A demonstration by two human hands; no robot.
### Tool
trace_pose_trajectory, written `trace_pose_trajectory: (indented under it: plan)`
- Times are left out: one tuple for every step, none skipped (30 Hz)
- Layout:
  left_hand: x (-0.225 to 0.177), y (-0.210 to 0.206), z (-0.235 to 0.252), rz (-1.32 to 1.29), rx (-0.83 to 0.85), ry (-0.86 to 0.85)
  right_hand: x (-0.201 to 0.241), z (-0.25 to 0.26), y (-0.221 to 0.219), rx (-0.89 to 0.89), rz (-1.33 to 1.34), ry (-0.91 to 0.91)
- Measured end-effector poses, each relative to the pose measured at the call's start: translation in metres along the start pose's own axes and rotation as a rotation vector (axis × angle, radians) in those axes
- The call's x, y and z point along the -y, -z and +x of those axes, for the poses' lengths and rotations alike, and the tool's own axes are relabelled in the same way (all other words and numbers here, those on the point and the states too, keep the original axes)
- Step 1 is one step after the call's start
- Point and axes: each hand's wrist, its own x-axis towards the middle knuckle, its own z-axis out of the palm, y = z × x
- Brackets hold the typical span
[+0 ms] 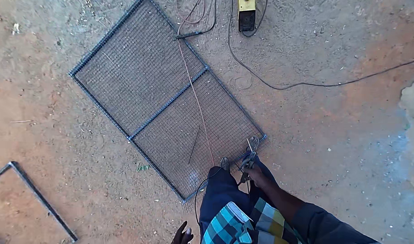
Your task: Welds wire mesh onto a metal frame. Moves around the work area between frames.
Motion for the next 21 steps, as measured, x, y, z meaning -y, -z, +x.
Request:
trace_pose_trajectory:
  plan:
    - [-0.005, -0.005, 0.002, 0.000, 0.005, -0.006, 0.010, 0.001, 0.004, -0.001, 0.023, 0.017]
    - [-0.010, -0.008, 0.002, 0.003, 0.008, -0.009, 0.020, 0.000, 0.008, 0.003, 0.027, 0.040]
    - [-0.012, -0.012, 0.002, 0.005, 0.008, -0.012, 0.026, 0.000, 0.012, 0.002, 0.018, 0.064]
    - [-0.014, -0.013, 0.002, 0.006, 0.010, -0.012, 0.032, 0.000, 0.016, 0.005, 0.002, 0.081]
    - [-0.017, -0.013, 0.002, 0.009, 0.014, -0.012, 0.037, 0.001, 0.018, 0.007, -0.016, 0.095]
    - [-0.021, -0.013, 0.003, 0.012, 0.017, -0.013, 0.041, 0.003, 0.019, 0.002, -0.037, 0.109]
    - [-0.023, -0.012, 0.006, 0.014, 0.022, -0.012, 0.043, 0.005, 0.020, -0.010, -0.058, 0.122]
    - [-0.024, -0.010, 0.009, 0.018, 0.024, -0.010, 0.042, 0.007, 0.020, -0.022, -0.086, 0.135]
    - [-0.024, -0.007, 0.012, 0.022, 0.027, -0.010, 0.040, 0.008, 0.020, -0.033, -0.120, 0.148]
    - [-0.025, -0.005, 0.016, 0.028, 0.030, -0.013, 0.037, 0.009, 0.020, -0.045, -0.157, 0.156]
    - [-0.027, -0.002, 0.022, 0.034, 0.032, -0.019, 0.035, 0.009, 0.020, -0.054, -0.197, 0.162]
    - [-0.028, 0.001, 0.028, 0.037, 0.035, -0.026, 0.033, 0.009, 0.018, -0.062, -0.225, 0.167]
    - [-0.027, 0.005, 0.033, 0.040, 0.036, -0.035, 0.029, 0.007, 0.016, -0.074, -0.246, 0.164]
    - [-0.025, 0.009, 0.039, 0.038, 0.037, -0.044, 0.024, 0.006, 0.013, -0.093, -0.264, 0.156]
    - [-0.021, 0.012, 0.043, 0.031, 0.040, -0.050, 0.019, 0.005, 0.011, -0.109, -0.279, 0.147]
    - [-0.016, 0.017, 0.045, 0.025, 0.040, -0.050, 0.014, 0.005, 0.007, -0.119, -0.297, 0.138]
    - [-0.014, 0.022, 0.050, 0.020, 0.039, -0.054, 0.014, 0.007, 0.003, -0.125, -0.300, 0.132]
    - [-0.010, 0.026, 0.055, 0.017, 0.037, -0.059, 0.017, 0.009, -0.002, -0.124, -0.293, 0.124]
    - [-0.004, 0.030, 0.056, 0.015, 0.031, -0.057, 0.019, 0.009, -0.007, -0.119, -0.288, 0.113]
    - [0.003, 0.033, 0.057, 0.011, 0.022, -0.050, 0.022, 0.009, -0.012, -0.112, -0.292, 0.104]
    - [0.009, 0.035, 0.055, 0.001, 0.008, -0.039, 0.026, 0.011, -0.016, -0.105, -0.306, 0.102]
